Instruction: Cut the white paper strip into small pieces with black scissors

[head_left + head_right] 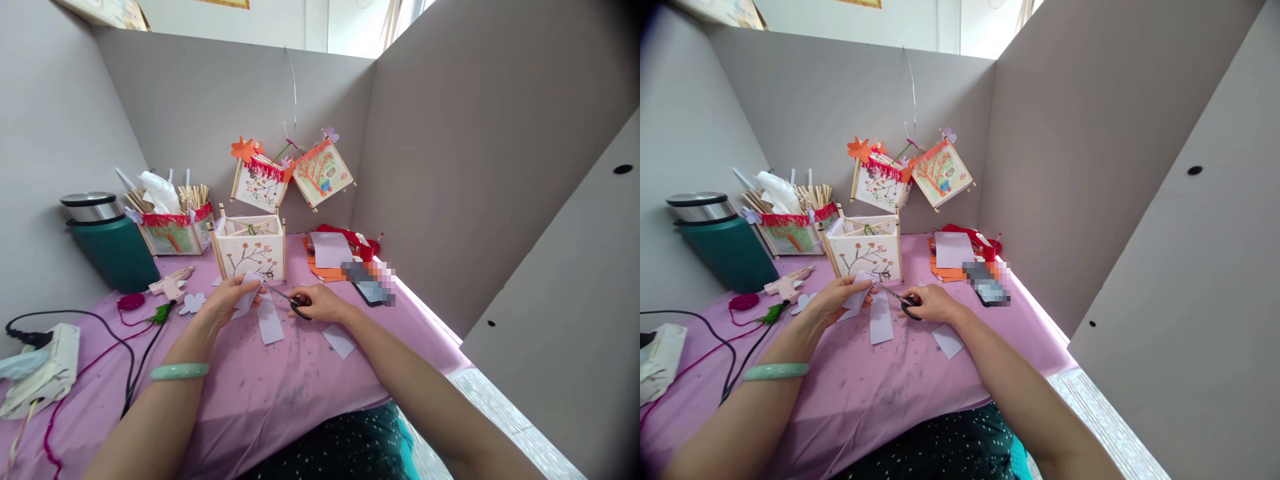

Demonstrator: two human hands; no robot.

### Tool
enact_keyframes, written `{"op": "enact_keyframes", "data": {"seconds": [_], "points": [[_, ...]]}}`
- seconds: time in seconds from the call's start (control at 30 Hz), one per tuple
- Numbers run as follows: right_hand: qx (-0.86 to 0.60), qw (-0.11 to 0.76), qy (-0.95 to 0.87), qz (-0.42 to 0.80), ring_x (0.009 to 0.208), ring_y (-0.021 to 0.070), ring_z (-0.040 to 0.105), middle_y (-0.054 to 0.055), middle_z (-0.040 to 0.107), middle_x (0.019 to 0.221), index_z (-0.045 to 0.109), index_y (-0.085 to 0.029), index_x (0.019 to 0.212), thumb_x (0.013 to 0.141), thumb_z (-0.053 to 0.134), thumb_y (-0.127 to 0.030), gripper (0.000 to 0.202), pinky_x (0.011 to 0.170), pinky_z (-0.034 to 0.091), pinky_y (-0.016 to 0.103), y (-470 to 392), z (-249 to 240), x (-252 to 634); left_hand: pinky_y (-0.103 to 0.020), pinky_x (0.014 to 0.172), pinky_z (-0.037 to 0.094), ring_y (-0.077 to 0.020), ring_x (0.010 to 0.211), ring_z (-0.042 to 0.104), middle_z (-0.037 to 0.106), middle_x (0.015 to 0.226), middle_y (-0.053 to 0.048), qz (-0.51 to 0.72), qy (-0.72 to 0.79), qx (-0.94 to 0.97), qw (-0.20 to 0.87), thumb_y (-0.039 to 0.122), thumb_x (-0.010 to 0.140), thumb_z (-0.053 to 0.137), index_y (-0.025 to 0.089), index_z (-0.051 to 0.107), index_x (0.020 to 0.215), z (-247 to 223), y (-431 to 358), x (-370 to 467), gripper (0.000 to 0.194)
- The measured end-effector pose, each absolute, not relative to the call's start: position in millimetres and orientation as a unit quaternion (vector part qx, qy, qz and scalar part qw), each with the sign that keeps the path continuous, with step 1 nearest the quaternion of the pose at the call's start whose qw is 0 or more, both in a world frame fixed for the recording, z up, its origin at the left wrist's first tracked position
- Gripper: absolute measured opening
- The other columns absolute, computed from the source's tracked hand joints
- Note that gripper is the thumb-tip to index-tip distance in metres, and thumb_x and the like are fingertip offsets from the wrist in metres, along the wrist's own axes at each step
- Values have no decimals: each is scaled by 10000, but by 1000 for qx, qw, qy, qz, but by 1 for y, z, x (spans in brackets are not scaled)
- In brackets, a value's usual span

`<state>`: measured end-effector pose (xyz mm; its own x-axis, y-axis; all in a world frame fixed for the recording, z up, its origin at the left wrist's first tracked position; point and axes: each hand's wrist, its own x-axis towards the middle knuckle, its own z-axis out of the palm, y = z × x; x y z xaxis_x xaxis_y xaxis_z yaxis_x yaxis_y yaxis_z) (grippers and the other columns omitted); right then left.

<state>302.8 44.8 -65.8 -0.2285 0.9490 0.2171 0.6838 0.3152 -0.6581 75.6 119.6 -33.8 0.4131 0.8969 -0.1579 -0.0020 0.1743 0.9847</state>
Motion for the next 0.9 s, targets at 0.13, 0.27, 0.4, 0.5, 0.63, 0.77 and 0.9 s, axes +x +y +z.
{"op": "enact_keyframes", "data": {"seconds": [0.13,0.27,0.4,0.5,0.63,0.77,0.9], "points": [[-535,309,-756,216,600,95,489,-44,579,668,707,-195,1030,749,757,-397,349,564,326,199,46,-69,304,-258,555,526,-134,565,622,708,768,-71,342,409,554,640,265,649,792,125,663,774,-36,119,77,228],[-528,313,-761,210,584,101,474,-40,576,657,705,-183,1047,753,748,-410,374,556,323,210,48,-73,305,-267,550,511,-139,547,616,705,744,-78,339,412,559,635,263,641,789,126,649,740,-35,115,78,220],[-516,317,-768,209,593,110,475,-42,568,647,700,-193,1074,765,735,-417,383,575,336,217,49,-75,306,-261,534,491,-146,542,617,701,711,-76,328,413,560,638,276,637,789,130,645,770,-30,111,78,245],[-522,317,-763,212,598,108,482,-44,573,652,701,-195,1064,762,739,-394,364,575,338,212,48,-73,305,-259,540,495,-147,541,616,685,663,-66,322,414,562,639,275,628,795,126,641,752,-27,109,78,248],[-534,309,-762,197,601,99,496,-41,599,675,711,-194,1029,751,759,-375,335,569,327,206,45,-68,302,-254,543,513,-140,540,617,690,680,-60,338,423,562,625,257,622,798,115,657,751,-29,112,78,239],[-544,297,-763,182,627,103,525,-36,632,699,715,-218,1037,754,765,-370,326,587,334,205,45,-65,302,-256,563,543,-143,564,637,713,758,-64,350,442,553,613,253,642,788,127,672,790,-36,120,78,226],[-561,294,-756,163,660,116,569,-34,664,740,716,-243,1012,727,786,-409,338,590,338,204,45,-64,302,-240,565,548,-128,559,625,711,762,-54,355,444,553,609,243,651,783,136,667,795,-40,127,76,213]]}}
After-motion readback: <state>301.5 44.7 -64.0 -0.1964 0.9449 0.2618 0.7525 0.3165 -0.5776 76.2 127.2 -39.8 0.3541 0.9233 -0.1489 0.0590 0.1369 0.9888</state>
